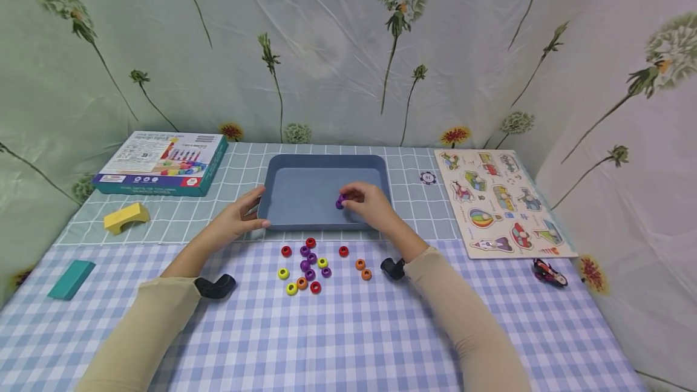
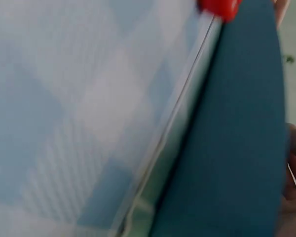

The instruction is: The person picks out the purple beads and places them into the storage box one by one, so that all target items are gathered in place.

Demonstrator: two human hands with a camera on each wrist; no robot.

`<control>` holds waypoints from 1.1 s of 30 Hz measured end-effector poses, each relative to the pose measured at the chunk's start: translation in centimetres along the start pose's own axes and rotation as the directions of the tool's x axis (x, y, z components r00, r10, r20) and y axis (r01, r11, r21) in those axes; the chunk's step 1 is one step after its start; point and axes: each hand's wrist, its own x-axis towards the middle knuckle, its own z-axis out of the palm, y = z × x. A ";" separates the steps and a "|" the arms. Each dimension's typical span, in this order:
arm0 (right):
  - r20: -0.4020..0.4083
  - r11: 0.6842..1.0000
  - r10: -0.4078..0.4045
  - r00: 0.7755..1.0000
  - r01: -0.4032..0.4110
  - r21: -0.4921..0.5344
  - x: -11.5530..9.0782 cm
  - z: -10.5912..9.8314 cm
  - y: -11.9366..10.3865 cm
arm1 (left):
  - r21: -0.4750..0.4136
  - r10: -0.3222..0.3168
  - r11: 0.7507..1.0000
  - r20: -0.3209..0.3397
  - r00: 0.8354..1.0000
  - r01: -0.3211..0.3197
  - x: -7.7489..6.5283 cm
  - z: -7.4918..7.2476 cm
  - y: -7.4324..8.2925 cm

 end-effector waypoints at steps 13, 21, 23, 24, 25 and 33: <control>0.074 0.968 0.093 0.993 -0.073 -0.241 2.0 -0.6 2.0 | 0.001 0.006 1.000 -0.006 1.000 -0.006 0.2 0.1 -0.1; 0.066 0.971 0.148 0.987 -0.132 -0.201 1.4 -0.5 1.0 | 0.003 0.006 1.000 0.002 1.000 -0.006 0.1 0.0 -0.1; 0.062 0.978 0.122 0.991 -0.109 -0.176 1.0 -0.5 0.4 | -0.001 0.005 1.000 0.000 1.000 -0.005 0.1 0.0 -0.1; 0.059 0.983 0.104 0.993 -0.094 -0.159 0.6 -0.6 -0.4 | -0.003 0.004 1.000 0.003 1.000 -0.004 -0.1 0.0 0.2; 0.060 0.987 0.077 0.995 -0.067 -0.146 0.3 -0.6 -0.8 | -0.010 0.004 1.000 0.005 1.000 -0.004 -0.2 -0.1 0.5; 0.098 0.986 -0.160 0.982 0.163 -0.020 -4.4 0.1 -5.1 | -0.008 0.031 0.999 0.011 0.999 -0.031 0.1 -0.1 -0.2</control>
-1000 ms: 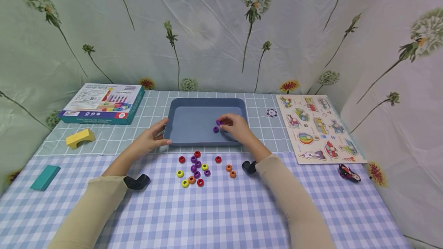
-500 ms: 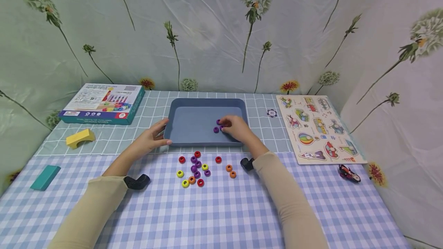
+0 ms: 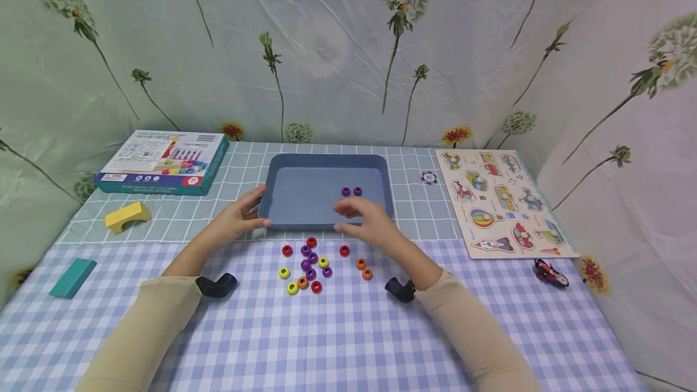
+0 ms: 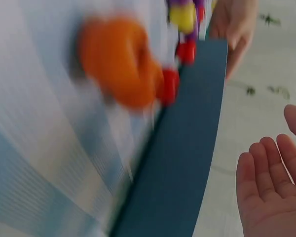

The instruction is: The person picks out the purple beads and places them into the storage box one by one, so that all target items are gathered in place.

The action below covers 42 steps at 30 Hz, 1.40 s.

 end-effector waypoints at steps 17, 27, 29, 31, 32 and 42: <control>0.316 0.996 0.075 0.946 -0.056 -0.068 -3.5 4.2 2.7 | -0.007 -0.032 0.999 0.007 0.999 0.033 -1.0 0.2 2.9; 0.360 0.977 0.097 0.928 -0.020 -0.211 -2.9 4.7 2.4 | -0.015 -0.025 1.000 0.004 1.000 0.025 -1.1 0.2 3.0; 0.352 0.981 0.109 0.930 -0.043 -0.191 -2.8 4.5 2.2 | -0.017 -0.025 1.000 0.006 1.000 0.025 -1.1 0.2 3.1; 0.326 0.986 0.111 0.939 -0.062 -0.157 -2.5 4.2 1.9 | -0.019 -0.024 1.000 0.009 1.000 0.024 -1.1 0.2 3.1; 0.306 0.988 0.109 0.946 -0.069 -0.138 -2.3 3.9 1.7 | -0.017 -0.023 1.000 0.009 1.000 0.024 -1.1 0.2 3.2; 0.048 0.992 0.112 0.993 -0.114 0.058 1.5 -0.5 1.4 | -0.033 -0.027 0.999 0.008 1.000 0.027 -0.8 0.1 2.4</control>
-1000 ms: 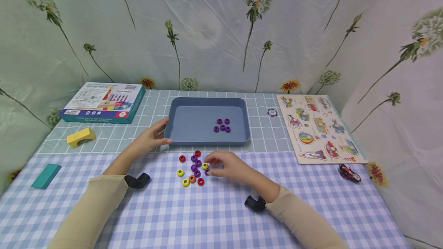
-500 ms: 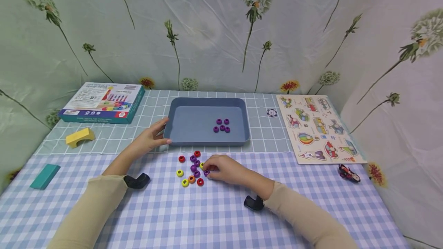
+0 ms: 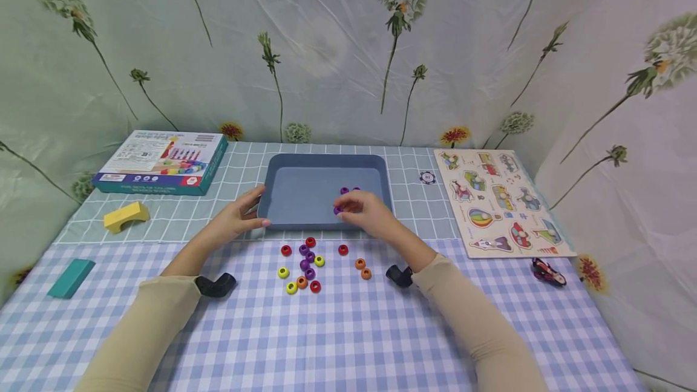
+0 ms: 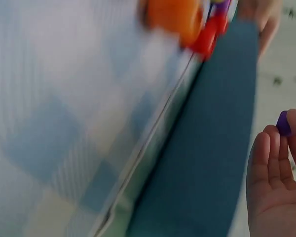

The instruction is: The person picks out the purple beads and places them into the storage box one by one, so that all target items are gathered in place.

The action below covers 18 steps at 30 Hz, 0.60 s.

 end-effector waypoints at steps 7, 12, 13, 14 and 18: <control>-0.006 0.983 0.159 0.987 -0.159 -0.092 2.3 -1.2 4.5 | 0.022 -0.001 1.000 -0.010 1.000 0.001 0.7 -0.1 -1.9; 0.013 0.971 0.167 0.986 -0.162 -0.174 2.8 -1.1 5.5 | 0.032 0.003 0.999 -0.022 1.000 -0.002 0.8 -0.1 -2.1; 0.012 0.967 0.172 0.985 -0.166 -0.193 2.9 -1.0 5.5 | 0.030 0.003 1.000 -0.022 1.000 -0.002 0.8 -0.1 -2.1; 0.010 0.962 0.176 0.984 -0.170 -0.213 2.9 -1.0 5.4 | 0.029 0.003 1.000 -0.023 1.000 -0.002 0.8 0.0 -2.1; 0.022 0.938 0.177 0.984 -0.162 -0.307 2.9 -0.9 5.2 | 0.024 0.009 1.000 -0.020 1.000 -0.009 0.7 0.0 -2.1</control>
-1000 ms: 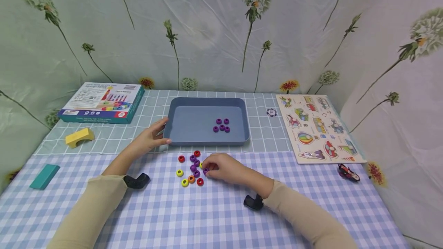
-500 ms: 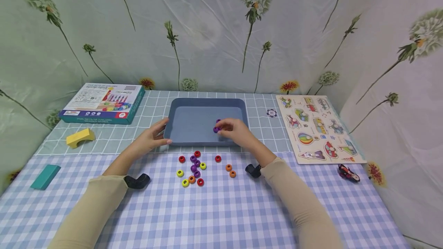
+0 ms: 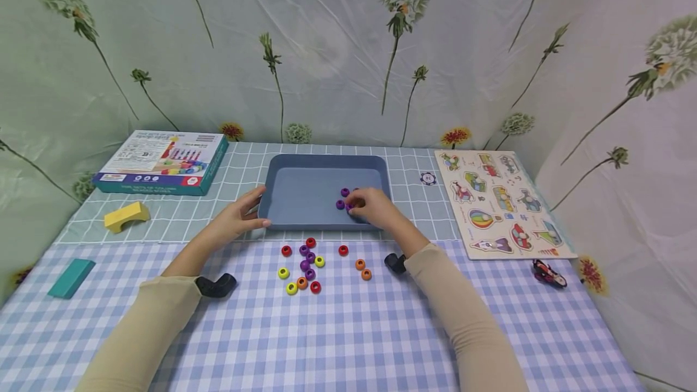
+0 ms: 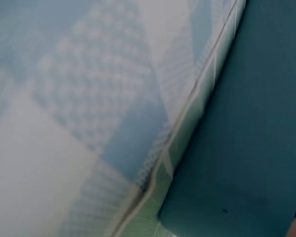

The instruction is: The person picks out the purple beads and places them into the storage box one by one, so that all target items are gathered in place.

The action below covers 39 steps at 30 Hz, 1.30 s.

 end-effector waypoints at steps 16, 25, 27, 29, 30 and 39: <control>-0.047 0.983 -0.174 0.984 0.176 0.051 -1.8 0.1 -2.7 | 0.005 -0.017 1.000 -0.011 1.000 0.017 0.1 0.1 -0.1; 0.021 0.922 -0.338 0.941 0.327 0.206 -4.1 3.3 -5.2 | 0.002 -0.010 1.000 0.001 1.000 0.010 0.0 0.0 0.3; 0.068 0.928 -0.325 0.943 0.305 0.214 -4.4 4.2 -5.3 | -0.012 -0.011 1.000 0.005 1.000 0.011 -0.2 0.0 0.9; 0.109 0.936 -0.309 0.945 0.282 0.212 -4.5 4.9 -5.4 | -0.023 -0.007 1.000 0.009 1.000 0.007 -0.5 0.0 1.4; 0.128 0.940 -0.300 0.945 0.271 0.205 -4.6 5.2 -5.4 | -0.028 -0.002 1.000 0.012 1.000 0.003 -0.6 0.0 1.7; 0.202 0.972 -0.226 0.953 0.233 -0.011 -4.5 6.6 -5.7 | 0.000 -0.006 1.000 0.003 1.000 0.006 -0.3 -0.1 0.7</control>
